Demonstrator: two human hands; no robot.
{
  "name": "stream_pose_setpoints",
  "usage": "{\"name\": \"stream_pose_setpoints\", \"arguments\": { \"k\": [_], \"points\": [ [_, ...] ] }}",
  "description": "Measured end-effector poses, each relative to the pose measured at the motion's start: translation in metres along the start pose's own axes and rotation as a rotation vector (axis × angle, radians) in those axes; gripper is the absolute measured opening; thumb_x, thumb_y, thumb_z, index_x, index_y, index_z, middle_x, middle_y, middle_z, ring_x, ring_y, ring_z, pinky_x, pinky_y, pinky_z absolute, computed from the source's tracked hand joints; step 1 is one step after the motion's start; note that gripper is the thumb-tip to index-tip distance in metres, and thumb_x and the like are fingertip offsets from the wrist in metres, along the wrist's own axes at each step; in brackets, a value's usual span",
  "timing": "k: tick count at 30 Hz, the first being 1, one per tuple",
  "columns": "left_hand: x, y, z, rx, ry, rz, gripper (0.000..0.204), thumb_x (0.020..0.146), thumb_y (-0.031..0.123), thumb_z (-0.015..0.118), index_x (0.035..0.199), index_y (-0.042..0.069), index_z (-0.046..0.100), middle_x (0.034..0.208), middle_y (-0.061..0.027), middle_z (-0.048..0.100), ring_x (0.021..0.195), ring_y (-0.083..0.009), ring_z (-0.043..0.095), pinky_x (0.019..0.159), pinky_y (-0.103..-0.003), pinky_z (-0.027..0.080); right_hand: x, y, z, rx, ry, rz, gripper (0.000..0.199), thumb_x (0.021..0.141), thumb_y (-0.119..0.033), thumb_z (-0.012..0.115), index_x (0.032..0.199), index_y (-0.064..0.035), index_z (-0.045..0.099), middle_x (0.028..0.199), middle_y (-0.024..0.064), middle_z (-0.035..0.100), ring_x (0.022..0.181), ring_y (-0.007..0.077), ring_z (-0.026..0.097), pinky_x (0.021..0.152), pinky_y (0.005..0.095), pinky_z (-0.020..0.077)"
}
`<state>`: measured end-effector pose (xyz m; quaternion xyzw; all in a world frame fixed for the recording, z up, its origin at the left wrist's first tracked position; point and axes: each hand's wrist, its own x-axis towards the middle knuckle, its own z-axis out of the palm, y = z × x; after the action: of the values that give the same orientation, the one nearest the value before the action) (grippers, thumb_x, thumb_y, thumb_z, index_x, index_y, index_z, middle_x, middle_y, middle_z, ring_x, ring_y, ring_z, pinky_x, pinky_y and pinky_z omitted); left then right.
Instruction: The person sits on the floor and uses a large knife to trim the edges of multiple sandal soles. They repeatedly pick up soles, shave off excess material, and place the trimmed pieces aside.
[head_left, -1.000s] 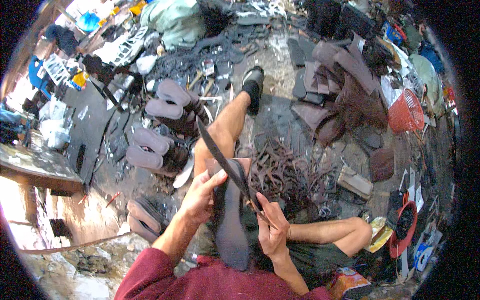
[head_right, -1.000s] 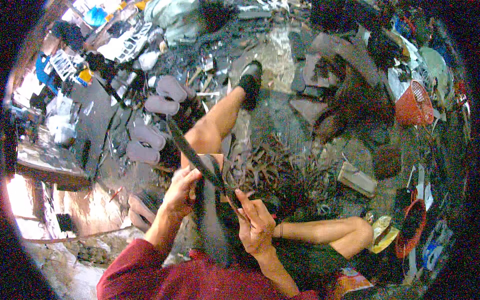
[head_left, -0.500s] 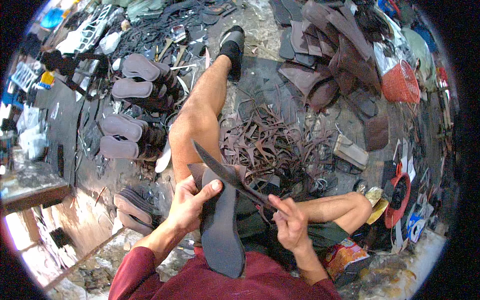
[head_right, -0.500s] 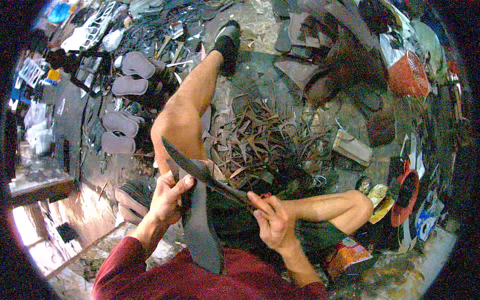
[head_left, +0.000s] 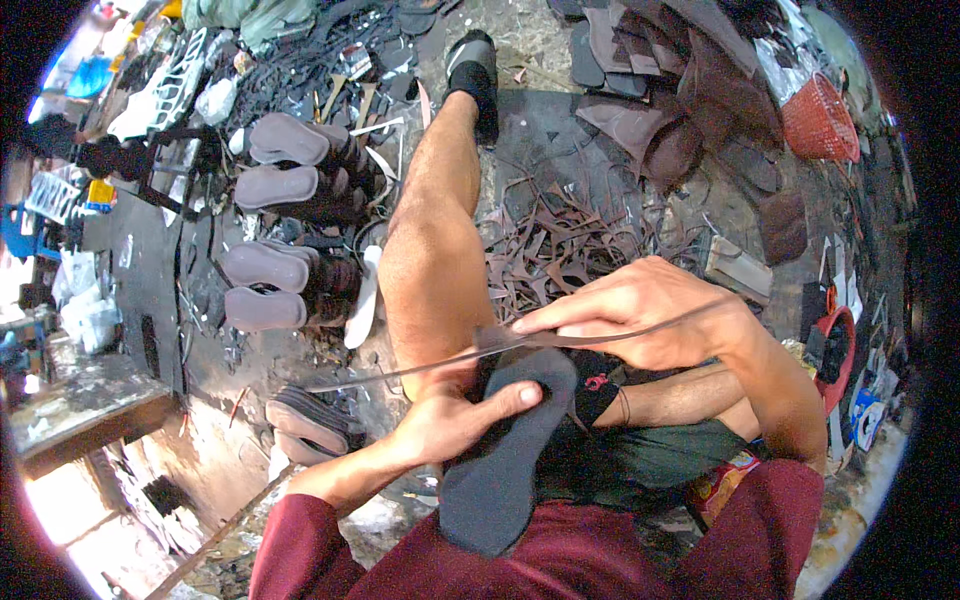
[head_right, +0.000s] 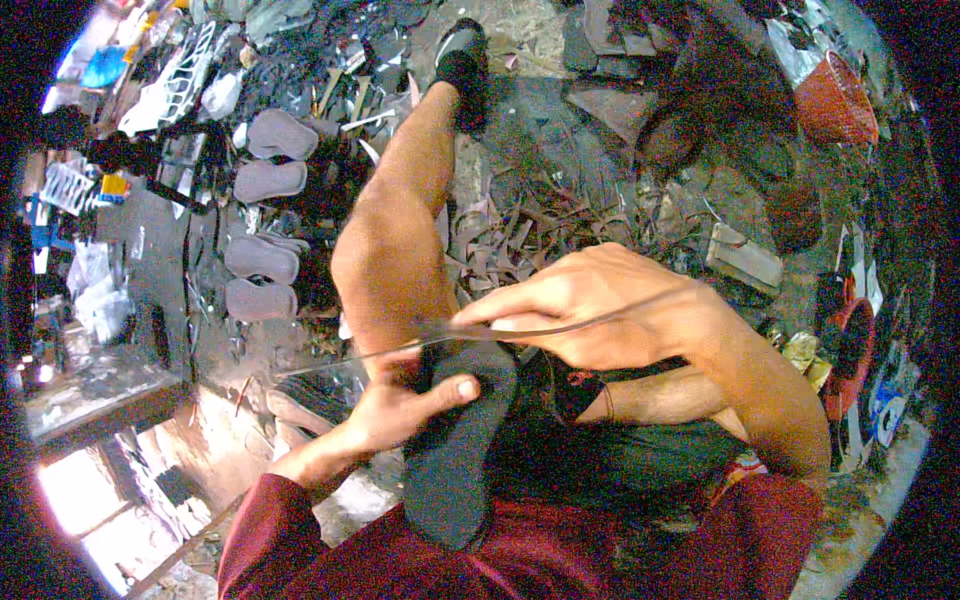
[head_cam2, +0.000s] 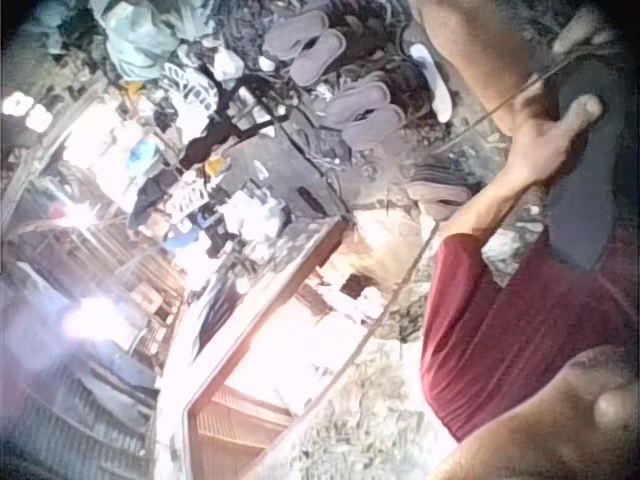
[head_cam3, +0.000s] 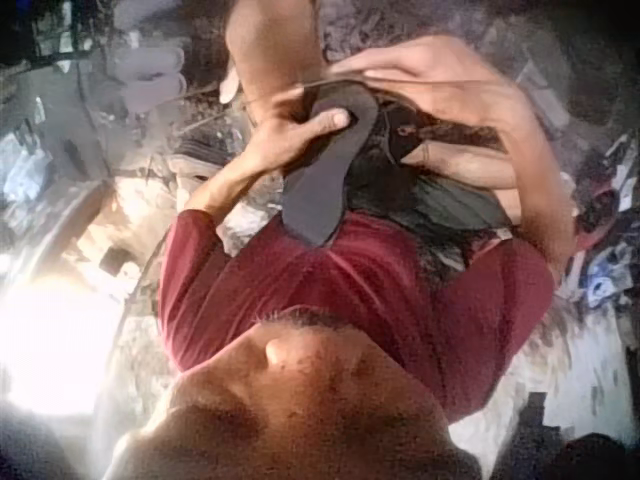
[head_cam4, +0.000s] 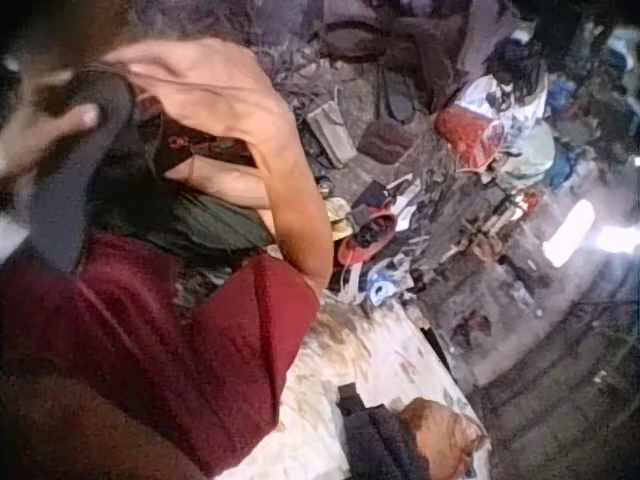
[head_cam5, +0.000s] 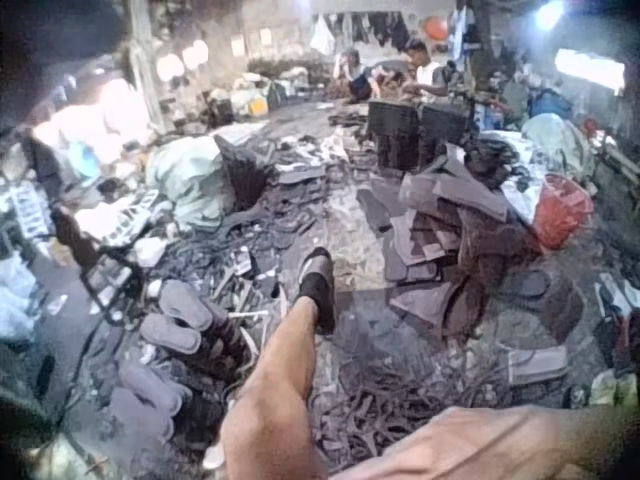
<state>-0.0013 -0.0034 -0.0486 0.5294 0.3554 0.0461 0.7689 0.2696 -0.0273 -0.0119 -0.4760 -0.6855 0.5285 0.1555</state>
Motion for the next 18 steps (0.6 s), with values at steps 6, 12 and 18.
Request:
{"name": "stream_pose_setpoints", "arguments": {
  "k": [6, 12, 18],
  "points": [
    [-0.001, 0.013, 0.029, -0.623, -0.006, 0.116, 0.073, 0.091, 0.035, 0.066, 0.151, 0.010, 0.034, 0.141, -0.0139, 0.052, 0.128, -0.0323, 0.052, 0.107, -0.045, 0.044, -0.094, -0.013, 0.055, 0.436, 0.783, 0.150, 0.023, 0.101, -0.017, 0.053, 0.104, 0.0028, 0.064, 0.130, 0.0135, 0.065, 0.075, 0.0110, 0.059, 0.065, 0.0277, 0.0508],
    [0.061, 0.060, 0.100, -0.900, 0.286, 0.333, 0.045, 0.088, 0.013, 0.075, 0.125, 0.001, 0.053, 0.114, -0.0090, 0.064, 0.103, -0.0232, 0.065, 0.091, -0.040, 0.056, -0.079, -0.032, 0.113, 0.850, 1.152, -0.053, 0.052, 0.105, -0.016, 0.046, 0.153, -0.0019, 0.034, 0.084, 0.0001, 0.058, 0.067, 0.0057, 0.046, 0.062, 0.0200, 0.0436],
    [0.070, 0.061, 0.115, -0.932, 0.272, 0.254, 0.038, 0.088, 0.015, 0.073, 0.120, 0.005, 0.056, 0.107, -0.0045, 0.064, 0.096, -0.0186, 0.066, 0.087, -0.035, 0.057, -0.138, 0.012, 0.202, -0.027, 1.352, 0.132, 0.038, 0.099, -0.012, 0.051, 0.134, 0.0003, 0.058, 0.087, 0.0187, 0.065, 0.074, 0.0312, 0.063, 0.069, 0.0359, 0.0513]
  ]
}}
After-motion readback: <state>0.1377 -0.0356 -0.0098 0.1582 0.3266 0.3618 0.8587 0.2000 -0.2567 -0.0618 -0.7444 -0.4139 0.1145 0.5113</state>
